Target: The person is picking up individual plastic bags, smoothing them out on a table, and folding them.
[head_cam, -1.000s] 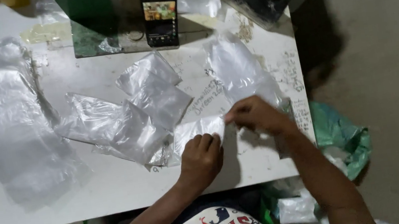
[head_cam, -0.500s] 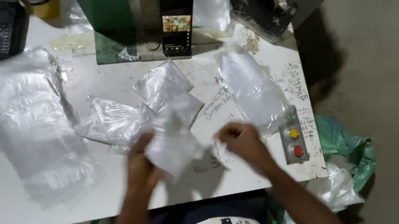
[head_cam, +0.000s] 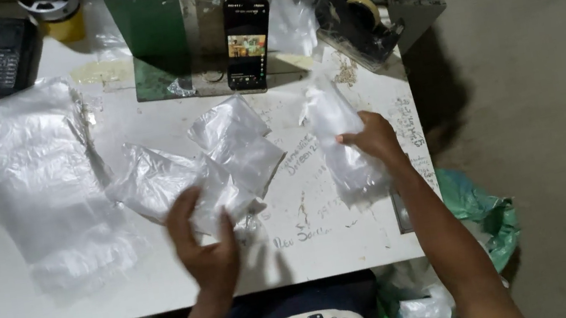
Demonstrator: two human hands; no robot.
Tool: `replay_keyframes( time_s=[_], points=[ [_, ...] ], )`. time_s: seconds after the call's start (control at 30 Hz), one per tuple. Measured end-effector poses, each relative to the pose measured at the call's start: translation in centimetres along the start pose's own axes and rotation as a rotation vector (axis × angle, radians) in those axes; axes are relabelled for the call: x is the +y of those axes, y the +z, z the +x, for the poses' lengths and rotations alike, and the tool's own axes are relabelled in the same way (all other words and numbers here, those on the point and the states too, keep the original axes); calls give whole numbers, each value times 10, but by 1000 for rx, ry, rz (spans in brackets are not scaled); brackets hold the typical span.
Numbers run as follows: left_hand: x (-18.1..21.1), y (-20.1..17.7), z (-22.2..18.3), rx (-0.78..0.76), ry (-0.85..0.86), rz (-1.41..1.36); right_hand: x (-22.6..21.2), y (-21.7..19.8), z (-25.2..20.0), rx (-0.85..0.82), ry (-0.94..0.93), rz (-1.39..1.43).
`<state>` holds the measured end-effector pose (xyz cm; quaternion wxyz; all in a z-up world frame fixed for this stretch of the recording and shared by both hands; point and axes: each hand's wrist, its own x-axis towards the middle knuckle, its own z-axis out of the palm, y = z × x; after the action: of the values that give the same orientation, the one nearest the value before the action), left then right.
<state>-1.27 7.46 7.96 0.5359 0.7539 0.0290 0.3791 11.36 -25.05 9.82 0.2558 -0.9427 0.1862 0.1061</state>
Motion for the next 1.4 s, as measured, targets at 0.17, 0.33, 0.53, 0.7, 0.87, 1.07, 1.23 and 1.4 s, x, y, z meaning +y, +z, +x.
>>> replay_keyframes(
  time_s=[0.17, 0.33, 0.53, 0.7, 0.87, 1.07, 1.23, 1.4],
  points=[
    [52, 27, -13, -620, -865, -496, -52, -32, -110, -253, 174, 539],
    [73, 70, -16, -892, -1458, -519, -19, 10, -136, -475, 325, 837],
    [51, 111, 3, -894, -303, -402, 33, -6, -106, -106, -217, 757],
    [15, 106, -17, -820, 376, -252, 71, 22, -94, 86, -1025, 518],
    [-30, 85, -52, -1136, 105, -364, 114, 94, -117, -198, -317, 626],
    [14, 86, -17, -1159, -658, -228, 84, 78, -113, 489, -876, 262],
    [35, 85, 1, -1217, -736, -209, 77, 77, -101, 228, -1137, 41],
    [66, 80, 13, -912, -826, -182, 48, 69, -95, 163, -1074, 89]
  ],
)
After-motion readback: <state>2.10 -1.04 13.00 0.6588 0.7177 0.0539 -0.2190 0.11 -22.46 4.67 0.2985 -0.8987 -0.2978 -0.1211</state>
